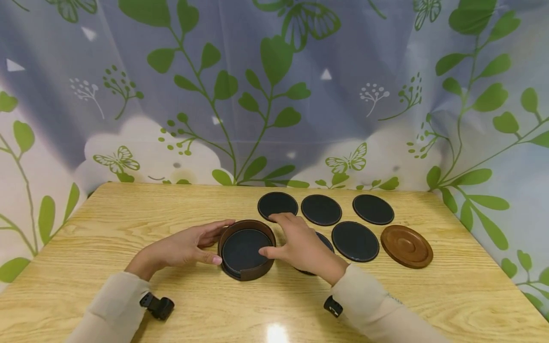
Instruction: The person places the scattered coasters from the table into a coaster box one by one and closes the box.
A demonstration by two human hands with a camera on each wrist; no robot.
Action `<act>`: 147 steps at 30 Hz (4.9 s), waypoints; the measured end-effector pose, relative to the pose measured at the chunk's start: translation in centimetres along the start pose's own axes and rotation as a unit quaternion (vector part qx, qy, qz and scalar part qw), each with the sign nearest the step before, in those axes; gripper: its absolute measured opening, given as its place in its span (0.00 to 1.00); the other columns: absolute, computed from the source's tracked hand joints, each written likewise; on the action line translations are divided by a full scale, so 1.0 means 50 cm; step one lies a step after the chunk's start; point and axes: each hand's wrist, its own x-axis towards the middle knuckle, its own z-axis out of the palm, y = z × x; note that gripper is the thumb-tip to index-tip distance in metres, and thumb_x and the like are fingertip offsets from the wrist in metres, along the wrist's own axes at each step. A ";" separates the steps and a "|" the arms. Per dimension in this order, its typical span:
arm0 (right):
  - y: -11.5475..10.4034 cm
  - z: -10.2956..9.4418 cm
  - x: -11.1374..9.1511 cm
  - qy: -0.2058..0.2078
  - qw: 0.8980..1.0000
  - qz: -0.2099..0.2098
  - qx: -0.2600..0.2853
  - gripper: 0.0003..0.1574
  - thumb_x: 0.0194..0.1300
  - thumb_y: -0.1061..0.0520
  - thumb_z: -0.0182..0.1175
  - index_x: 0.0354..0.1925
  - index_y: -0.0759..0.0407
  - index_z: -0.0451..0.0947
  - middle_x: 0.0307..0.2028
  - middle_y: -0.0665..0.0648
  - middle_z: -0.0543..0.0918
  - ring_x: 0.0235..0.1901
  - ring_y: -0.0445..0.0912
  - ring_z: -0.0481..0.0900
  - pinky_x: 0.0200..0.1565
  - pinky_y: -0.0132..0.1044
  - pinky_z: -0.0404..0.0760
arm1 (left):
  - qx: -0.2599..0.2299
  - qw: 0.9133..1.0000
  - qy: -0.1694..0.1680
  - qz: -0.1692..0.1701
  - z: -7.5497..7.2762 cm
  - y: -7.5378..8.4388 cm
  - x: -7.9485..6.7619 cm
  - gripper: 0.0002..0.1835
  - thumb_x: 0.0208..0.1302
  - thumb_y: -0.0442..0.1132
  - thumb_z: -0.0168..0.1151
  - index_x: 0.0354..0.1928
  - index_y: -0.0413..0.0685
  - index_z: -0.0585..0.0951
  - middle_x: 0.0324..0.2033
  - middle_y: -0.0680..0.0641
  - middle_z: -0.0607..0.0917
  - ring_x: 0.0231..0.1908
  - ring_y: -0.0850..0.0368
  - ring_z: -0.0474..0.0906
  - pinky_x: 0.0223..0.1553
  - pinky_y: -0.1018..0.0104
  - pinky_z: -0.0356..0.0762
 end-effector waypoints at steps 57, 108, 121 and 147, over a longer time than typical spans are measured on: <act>0.083 -0.011 -0.036 -0.024 0.988 0.112 -0.100 0.59 0.53 0.40 0.82 0.76 0.57 0.68 0.75 0.68 0.69 0.72 0.70 0.68 0.64 0.78 0.67 | 0.009 1.000 0.005 -0.002 -0.001 -0.003 0.000 0.51 0.69 0.44 0.71 0.85 0.47 0.50 0.83 0.35 0.53 0.81 0.32 0.49 0.78 0.35 0.54; -0.024 -0.006 0.003 0.031 0.992 0.040 -0.113 0.53 0.57 0.33 0.77 0.74 0.49 0.73 0.70 0.64 0.72 0.66 0.65 0.68 0.61 0.75 0.72 | -0.003 1.000 0.001 -0.005 -0.002 -0.002 -0.002 0.51 0.71 0.43 0.70 0.85 0.47 0.48 0.83 0.36 0.51 0.81 0.32 0.48 0.77 0.35 0.54; -0.094 0.032 0.036 0.000 0.993 0.002 -0.120 0.51 0.58 0.30 0.75 0.73 0.48 0.75 0.69 0.63 0.72 0.67 0.64 0.68 0.60 0.71 0.73 | -0.006 1.000 -0.005 -0.008 0.000 0.003 -0.003 0.51 0.72 0.43 0.68 0.85 0.48 0.47 0.83 0.36 0.49 0.82 0.32 0.46 0.77 0.34 0.54; -0.129 0.073 0.056 -0.023 0.984 -0.002 -0.177 0.49 0.58 0.29 0.74 0.71 0.48 0.77 0.64 0.59 0.78 0.62 0.58 0.73 0.60 0.67 0.75 | -0.002 1.000 -0.006 -0.007 -0.002 0.000 -0.002 0.51 0.72 0.44 0.69 0.86 0.48 0.46 0.83 0.36 0.50 0.82 0.33 0.46 0.78 0.35 0.53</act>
